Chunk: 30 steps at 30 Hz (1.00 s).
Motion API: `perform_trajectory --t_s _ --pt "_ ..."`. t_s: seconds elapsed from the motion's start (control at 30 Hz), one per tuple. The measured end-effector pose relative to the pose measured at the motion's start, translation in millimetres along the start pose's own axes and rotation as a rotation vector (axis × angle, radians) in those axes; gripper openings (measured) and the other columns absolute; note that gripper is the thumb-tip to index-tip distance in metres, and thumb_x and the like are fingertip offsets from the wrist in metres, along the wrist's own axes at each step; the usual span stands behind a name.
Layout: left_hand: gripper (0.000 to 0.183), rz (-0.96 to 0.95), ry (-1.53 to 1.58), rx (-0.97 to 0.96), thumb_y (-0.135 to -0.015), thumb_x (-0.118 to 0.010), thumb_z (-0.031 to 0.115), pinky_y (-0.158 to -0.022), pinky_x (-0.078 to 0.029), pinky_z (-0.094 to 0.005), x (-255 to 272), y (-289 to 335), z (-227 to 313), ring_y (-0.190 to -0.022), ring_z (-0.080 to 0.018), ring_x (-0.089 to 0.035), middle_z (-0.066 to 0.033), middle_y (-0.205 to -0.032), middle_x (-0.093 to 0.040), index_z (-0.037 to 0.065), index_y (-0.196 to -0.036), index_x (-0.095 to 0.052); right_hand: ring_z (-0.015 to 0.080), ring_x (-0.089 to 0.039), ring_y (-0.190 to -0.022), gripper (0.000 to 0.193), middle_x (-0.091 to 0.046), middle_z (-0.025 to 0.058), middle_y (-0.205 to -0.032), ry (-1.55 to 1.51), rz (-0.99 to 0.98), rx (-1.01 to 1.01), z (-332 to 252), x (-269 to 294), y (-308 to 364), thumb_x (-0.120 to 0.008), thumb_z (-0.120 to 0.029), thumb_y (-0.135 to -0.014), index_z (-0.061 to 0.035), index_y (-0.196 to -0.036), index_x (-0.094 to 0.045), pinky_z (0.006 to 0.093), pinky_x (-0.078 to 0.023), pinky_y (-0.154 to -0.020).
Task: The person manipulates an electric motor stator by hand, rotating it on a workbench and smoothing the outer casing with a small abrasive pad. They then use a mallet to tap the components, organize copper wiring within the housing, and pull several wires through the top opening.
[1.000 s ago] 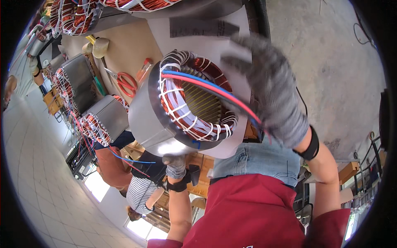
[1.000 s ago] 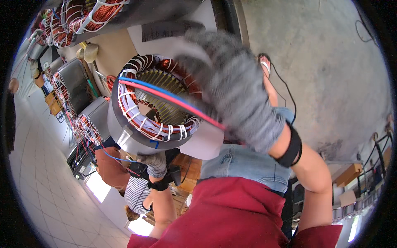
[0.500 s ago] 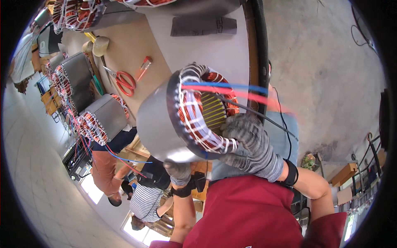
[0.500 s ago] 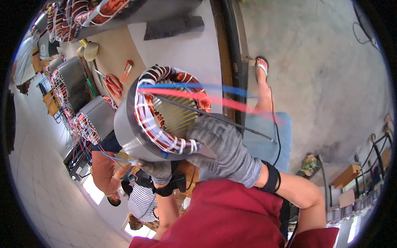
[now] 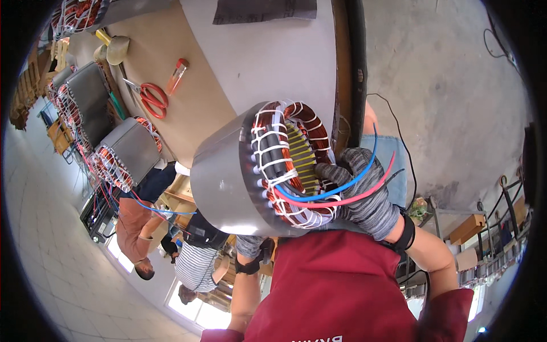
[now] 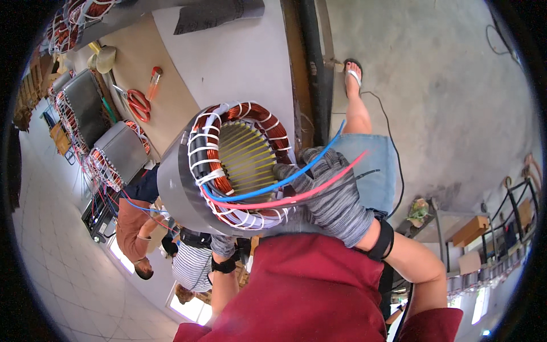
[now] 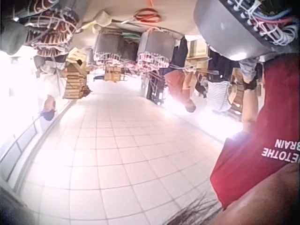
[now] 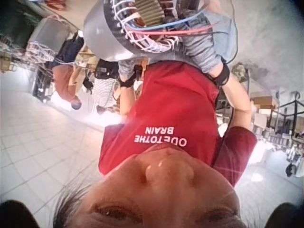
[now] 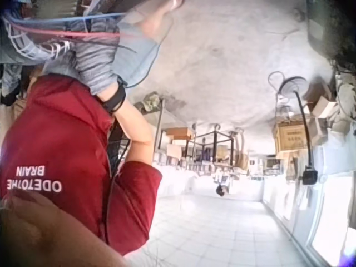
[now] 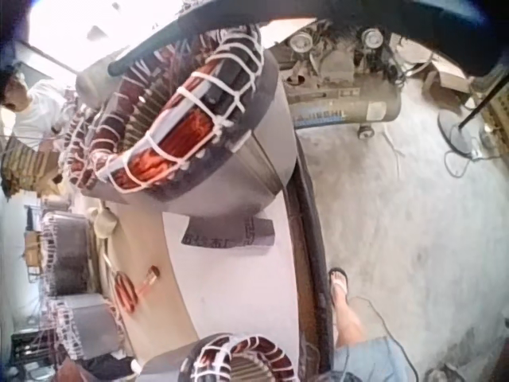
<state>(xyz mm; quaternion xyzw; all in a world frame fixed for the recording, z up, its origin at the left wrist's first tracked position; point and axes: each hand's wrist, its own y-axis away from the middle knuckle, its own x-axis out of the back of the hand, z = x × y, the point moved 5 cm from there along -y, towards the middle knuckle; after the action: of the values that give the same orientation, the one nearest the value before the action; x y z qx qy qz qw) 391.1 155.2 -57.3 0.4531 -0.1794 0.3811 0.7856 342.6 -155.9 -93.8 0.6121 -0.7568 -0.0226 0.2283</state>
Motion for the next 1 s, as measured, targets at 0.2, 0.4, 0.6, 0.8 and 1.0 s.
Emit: perform_trajectory --t_s 0.2,0.4,0.6,0.8,1.0 --pt "0.048 0.1 -0.002 -0.008 -0.073 -0.062 0.046 -0.073 -0.043 -0.0371 -4 -12 27 -0.083 -0.0208 -0.053 -0.0061 -0.091 -0.055 0.005 -0.097 -0.053 0.0262 -0.054 -0.077 0.025 -0.053 0.0101 -0.086 -0.173 -0.007 -0.139 8 -11 2 -0.054 -0.012 -0.073 -0.0083 -0.098 -0.057 0.0366 -0.045 -0.067" --pt "0.028 0.097 0.117 0.038 -0.079 -0.059 0.03 -0.07 -0.045 -0.0365 3 -13 32 -0.078 -0.0215 -0.055 -0.0059 -0.084 -0.057 0.005 -0.091 -0.056 0.0263 -0.055 -0.081 0.031 -0.056 0.0114 -0.087 0.067 0.057 0.026 -4 -10 3 -0.055 -0.01 -0.067 -0.006 -0.097 -0.057 0.037 -0.046 -0.071" --pt "0.028 0.05 0.002 0.079 -0.078 -0.06 0.028 -0.074 -0.044 -0.0377 7 -14 25 -0.083 -0.0225 -0.055 -0.0079 -0.09 -0.057 0.007 -0.096 -0.056 0.026 -0.056 -0.082 0.026 -0.057 0.0109 -0.09 -0.431 -0.071 -0.299 9 -18 5 -0.054 -0.007 -0.07 -0.0068 -0.096 -0.058 0.0363 -0.046 -0.073" --pt "0.029 0.015 -0.055 0.109 -0.078 -0.06 0.026 -0.078 -0.043 -0.0389 7 -15 26 -0.088 -0.0234 -0.055 -0.0099 -0.096 -0.056 0.009 -0.1 -0.056 0.0245 -0.056 -0.078 0.013 -0.057 0.0091 -0.084 -0.417 -0.033 -0.237 5 -10 -1 -0.051 -0.011 -0.082 -0.0062 -0.092 -0.058 0.0347 -0.045 -0.071" --pt "0.031 0.003 -0.095 0.125 -0.078 -0.06 0.024 -0.083 -0.042 -0.0401 4 -13 25 -0.093 -0.0244 -0.054 -0.012 -0.102 -0.056 0.01 -0.105 -0.056 0.0246 -0.056 -0.079 0.025 -0.058 0.0104 -0.086 -0.422 -0.062 -0.236 9 -16 0 -0.048 -0.008 -0.08 -0.0059 -0.103 -0.056 0.0326 -0.045 -0.067"
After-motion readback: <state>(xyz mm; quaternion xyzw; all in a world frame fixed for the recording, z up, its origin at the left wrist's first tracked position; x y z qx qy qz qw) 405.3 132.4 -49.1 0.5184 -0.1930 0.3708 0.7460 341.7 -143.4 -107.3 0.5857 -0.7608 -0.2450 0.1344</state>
